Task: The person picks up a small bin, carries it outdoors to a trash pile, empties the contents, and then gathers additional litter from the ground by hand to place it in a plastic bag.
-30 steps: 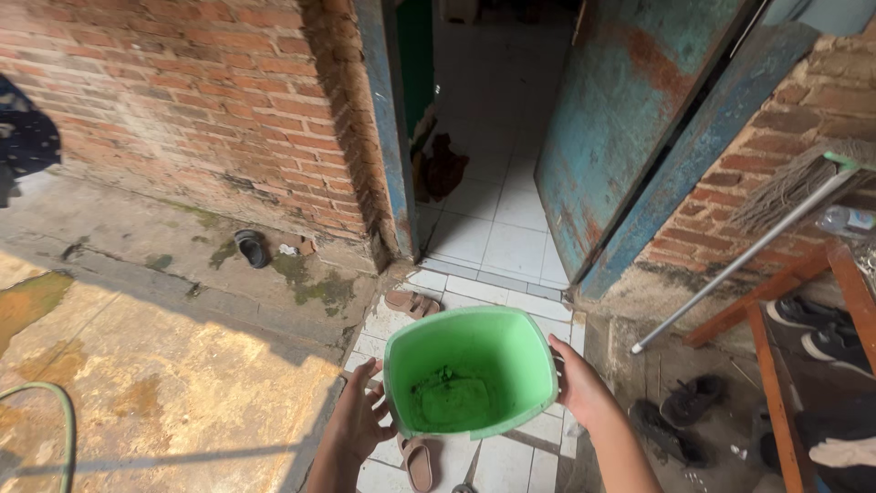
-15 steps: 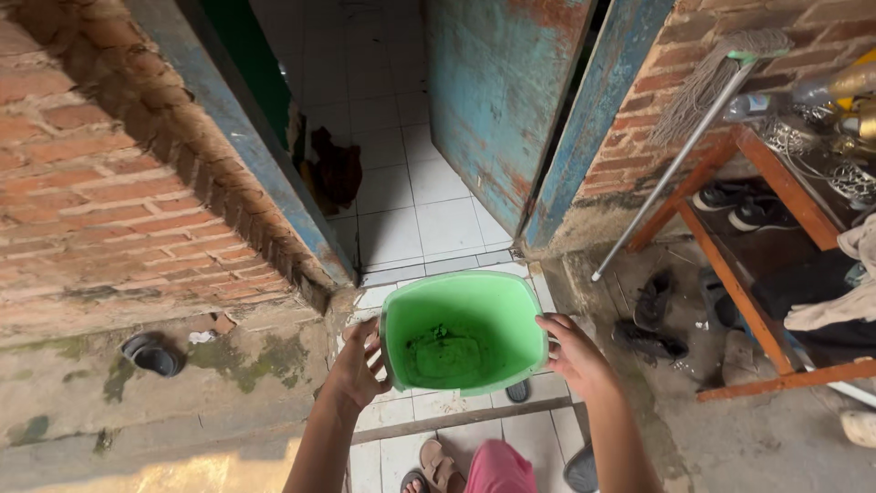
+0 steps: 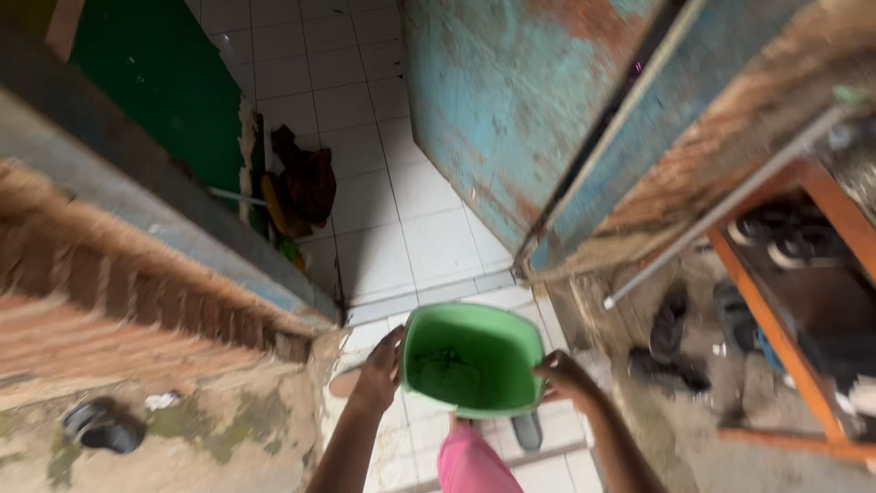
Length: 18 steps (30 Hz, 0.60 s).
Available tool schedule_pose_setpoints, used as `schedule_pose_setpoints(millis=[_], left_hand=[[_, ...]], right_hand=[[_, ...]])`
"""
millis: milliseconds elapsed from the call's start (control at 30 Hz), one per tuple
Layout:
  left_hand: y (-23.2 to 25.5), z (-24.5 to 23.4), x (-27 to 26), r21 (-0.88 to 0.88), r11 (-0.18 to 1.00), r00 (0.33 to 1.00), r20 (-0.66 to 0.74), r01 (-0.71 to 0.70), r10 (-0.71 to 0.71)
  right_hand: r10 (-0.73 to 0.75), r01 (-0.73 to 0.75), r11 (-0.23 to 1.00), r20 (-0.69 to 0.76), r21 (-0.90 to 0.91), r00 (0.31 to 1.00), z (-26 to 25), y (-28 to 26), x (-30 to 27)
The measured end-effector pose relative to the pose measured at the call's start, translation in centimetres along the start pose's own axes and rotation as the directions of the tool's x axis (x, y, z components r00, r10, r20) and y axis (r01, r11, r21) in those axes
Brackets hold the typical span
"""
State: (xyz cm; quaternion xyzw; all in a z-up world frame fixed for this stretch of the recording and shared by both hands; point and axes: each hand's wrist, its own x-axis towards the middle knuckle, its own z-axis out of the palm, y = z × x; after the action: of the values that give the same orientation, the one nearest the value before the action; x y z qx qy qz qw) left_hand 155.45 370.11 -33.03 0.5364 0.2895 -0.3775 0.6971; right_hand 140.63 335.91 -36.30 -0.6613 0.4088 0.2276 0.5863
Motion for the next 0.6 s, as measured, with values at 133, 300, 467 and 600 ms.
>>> schedule_pose_setpoints(millis=[133,300,467,600], left_hand=[[5.0,1.3,9.3,0.333,0.940,0.965,-0.263,0.076,0.015],[3.6,-1.7,22.3,0.065,0.938,0.875,-0.345,-0.339,0.340],[4.5,-4.2,34.4,-0.116,0.955,0.948,-0.198,-0.274,0.248],[6.7,-4.3,41.7,-0.139,0.942,0.948,-0.134,-0.305,0.288]], right_hand=[[0.043,-0.045,0.998,-0.038,-0.048,0.998,4.0,-6.3,13.0],[0.008,-0.008,1.000,-0.032,0.003,0.999,11.9,-11.6,27.0],[-0.058,0.059,0.994,-0.009,0.094,0.998,22.2,-13.5,43.8],[-0.091,0.090,0.993,0.007,0.072,0.996,30.9,-14.0,57.4]])
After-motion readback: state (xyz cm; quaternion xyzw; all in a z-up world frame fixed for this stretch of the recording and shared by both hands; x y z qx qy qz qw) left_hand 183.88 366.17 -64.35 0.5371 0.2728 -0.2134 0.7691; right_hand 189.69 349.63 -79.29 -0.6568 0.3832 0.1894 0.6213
